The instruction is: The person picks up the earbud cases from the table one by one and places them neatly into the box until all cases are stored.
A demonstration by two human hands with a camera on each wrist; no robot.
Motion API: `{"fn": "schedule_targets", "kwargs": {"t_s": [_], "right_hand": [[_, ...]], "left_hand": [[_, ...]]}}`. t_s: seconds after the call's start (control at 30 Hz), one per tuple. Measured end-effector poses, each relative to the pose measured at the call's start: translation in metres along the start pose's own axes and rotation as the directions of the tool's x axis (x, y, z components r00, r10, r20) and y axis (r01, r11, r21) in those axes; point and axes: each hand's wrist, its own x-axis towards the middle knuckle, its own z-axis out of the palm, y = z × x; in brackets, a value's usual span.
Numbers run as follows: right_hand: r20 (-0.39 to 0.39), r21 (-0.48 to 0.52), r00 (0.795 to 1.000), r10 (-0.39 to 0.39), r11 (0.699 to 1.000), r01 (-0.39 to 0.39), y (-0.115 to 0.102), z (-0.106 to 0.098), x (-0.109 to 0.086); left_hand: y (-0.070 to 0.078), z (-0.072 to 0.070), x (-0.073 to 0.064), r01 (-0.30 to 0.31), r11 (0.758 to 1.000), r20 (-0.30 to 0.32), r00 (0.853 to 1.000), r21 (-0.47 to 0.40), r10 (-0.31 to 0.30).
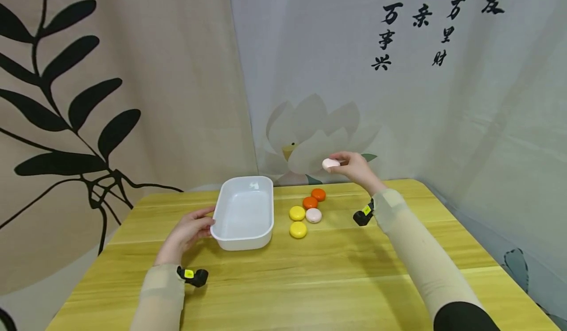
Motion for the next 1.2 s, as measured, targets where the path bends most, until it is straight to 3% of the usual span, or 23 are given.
{"fn": "schedule_targets", "kwargs": {"t_s": [0.7, 1.2], "right_hand": [[-0.008, 0.026, 0.999, -0.049, 0.998, 0.049, -0.014, 0.0, 0.006], [-0.01, 0.022, 0.998, -0.066, 0.998, 0.067, -0.014, 0.012, 0.017]], "left_hand": [[0.001, 0.001, -0.001, 0.002, 1.0, 0.002, 1.0, -0.004, -0.002], [-0.002, 0.0, 0.001, -0.02, 0.999, 0.015, 1.0, -0.036, 0.021]]}}
